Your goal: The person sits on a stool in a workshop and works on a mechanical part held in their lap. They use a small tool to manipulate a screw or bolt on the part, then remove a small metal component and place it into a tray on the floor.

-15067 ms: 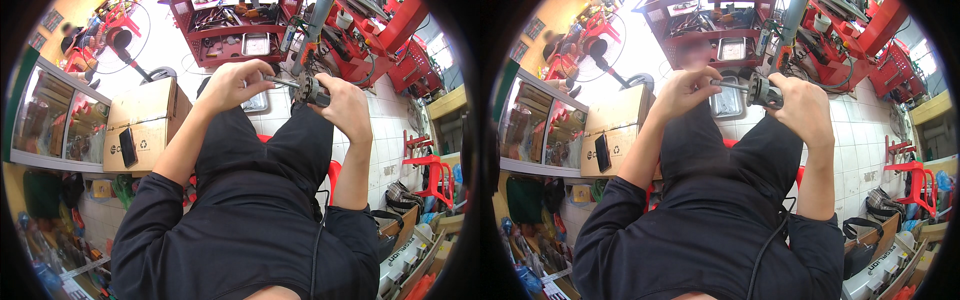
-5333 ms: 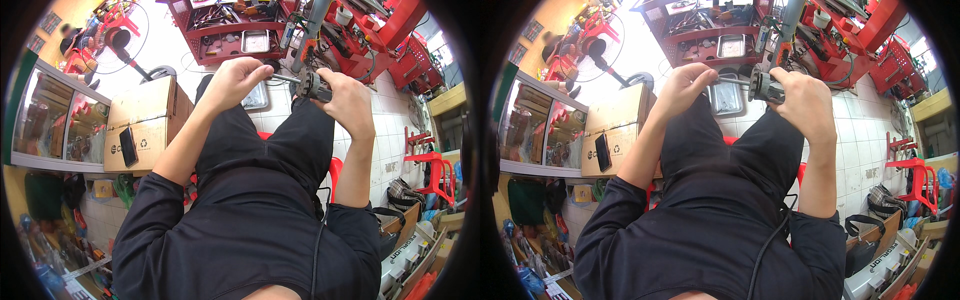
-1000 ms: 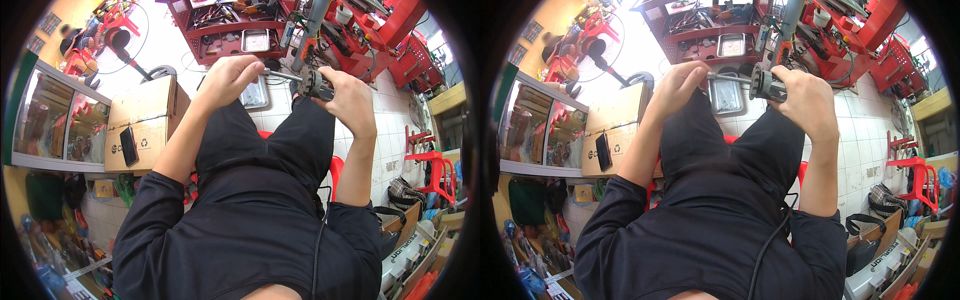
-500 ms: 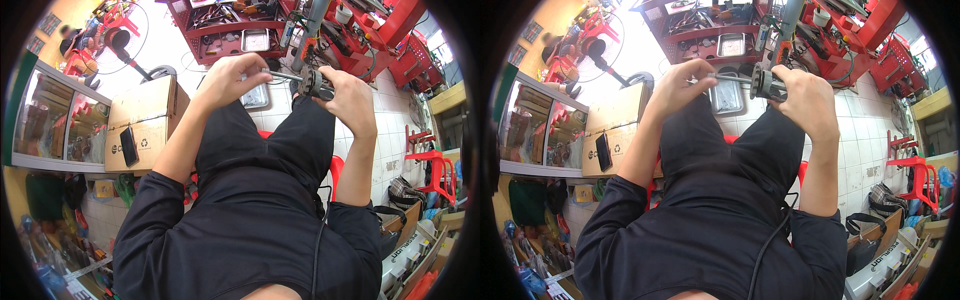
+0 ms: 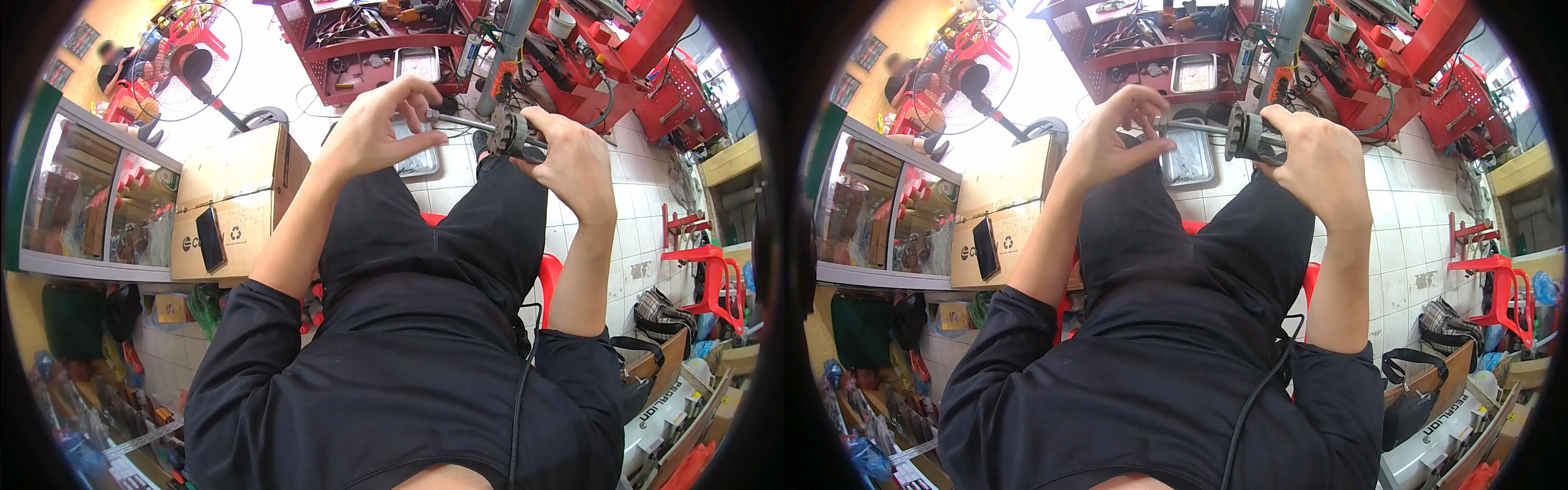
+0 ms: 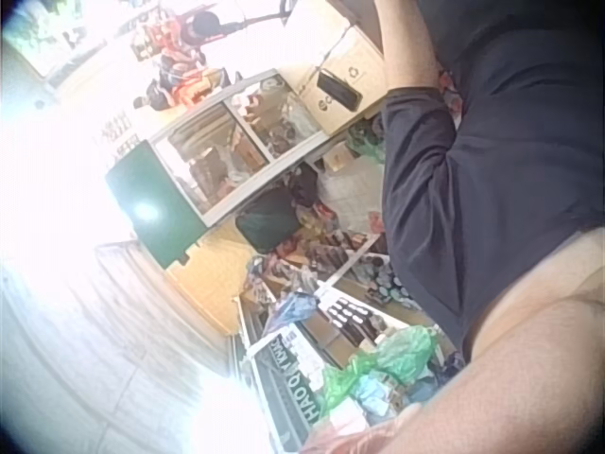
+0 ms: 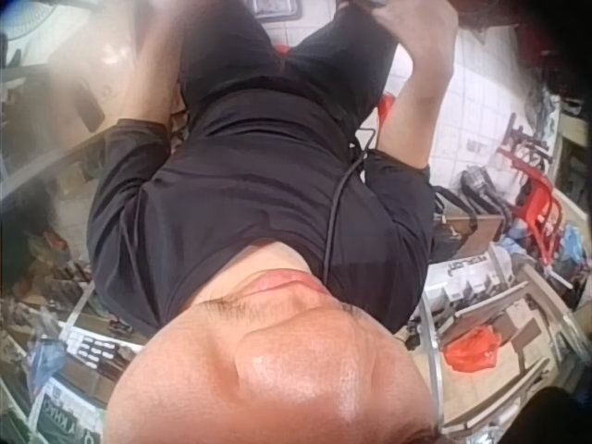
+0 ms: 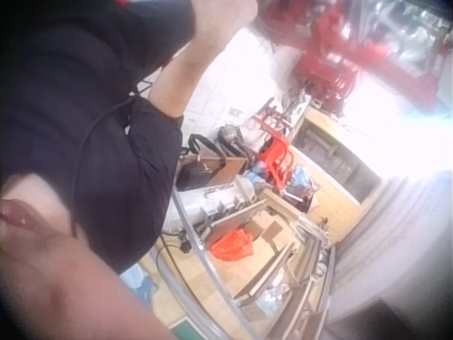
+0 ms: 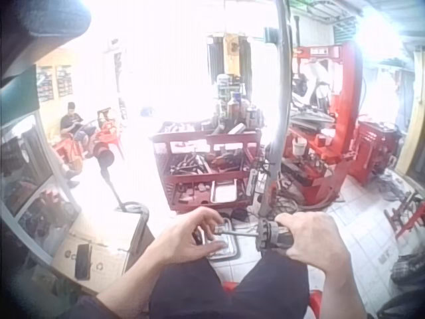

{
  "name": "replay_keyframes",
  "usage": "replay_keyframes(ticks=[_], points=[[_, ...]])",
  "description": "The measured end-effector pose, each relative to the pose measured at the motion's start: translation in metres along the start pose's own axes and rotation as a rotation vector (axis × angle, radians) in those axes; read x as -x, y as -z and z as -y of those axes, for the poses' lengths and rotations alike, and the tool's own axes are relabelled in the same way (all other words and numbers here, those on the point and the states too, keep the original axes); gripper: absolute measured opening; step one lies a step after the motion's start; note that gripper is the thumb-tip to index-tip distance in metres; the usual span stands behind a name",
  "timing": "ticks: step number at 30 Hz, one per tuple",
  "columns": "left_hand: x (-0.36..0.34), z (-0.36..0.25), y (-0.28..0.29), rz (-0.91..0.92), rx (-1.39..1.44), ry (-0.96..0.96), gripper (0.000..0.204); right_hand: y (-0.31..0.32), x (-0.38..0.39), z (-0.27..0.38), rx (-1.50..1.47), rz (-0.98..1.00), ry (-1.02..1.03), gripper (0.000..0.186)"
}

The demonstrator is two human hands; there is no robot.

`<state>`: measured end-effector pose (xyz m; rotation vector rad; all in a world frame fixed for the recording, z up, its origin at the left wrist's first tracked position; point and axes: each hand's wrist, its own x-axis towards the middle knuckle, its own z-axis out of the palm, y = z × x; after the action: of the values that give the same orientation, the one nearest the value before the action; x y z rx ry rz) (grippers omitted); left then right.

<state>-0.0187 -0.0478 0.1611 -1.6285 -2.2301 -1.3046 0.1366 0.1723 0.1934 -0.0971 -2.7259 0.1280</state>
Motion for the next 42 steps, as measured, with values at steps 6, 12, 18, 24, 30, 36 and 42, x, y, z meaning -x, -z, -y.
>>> replay_keyframes(ticks=[6, 12, 18, 24, 30, 36, 42], points=[[0.000, 0.001, 0.003, 0.020, 0.066, 0.137, 0.026, 0.001, 0.001, 0.001, 0.004, 0.001, -0.002, 0.040], [-0.002, 0.003, -0.002, 0.007, -0.053, 0.057, 0.026, 0.001, 0.001, 0.001, 0.001, -0.011, -0.006, 0.040], [0.000, -0.008, -0.004, -0.133, 0.089, 0.032, 0.022, 0.001, 0.001, 0.001, 0.003, -0.021, 0.011, 0.040], [-0.001, 0.010, -0.001, -0.028, -0.087, 0.022, 0.021, 0.001, 0.001, 0.000, 0.009, -0.007, -0.009, 0.039], [0.000, 0.000, -0.002, -0.055, 0.013, -0.024, 0.023, -0.001, 0.001, -0.002, 0.003, -0.030, 0.014, 0.040], [0.000, -0.002, 0.001, -0.018, -0.031, 0.028, 0.022, 0.001, 0.001, 0.000, -0.003, -0.008, -0.010, 0.040], [-0.001, 0.001, -0.001, -0.018, -0.106, -0.021, 0.020, 0.001, 0.001, -0.001, -0.006, -0.022, 0.003, 0.040]])
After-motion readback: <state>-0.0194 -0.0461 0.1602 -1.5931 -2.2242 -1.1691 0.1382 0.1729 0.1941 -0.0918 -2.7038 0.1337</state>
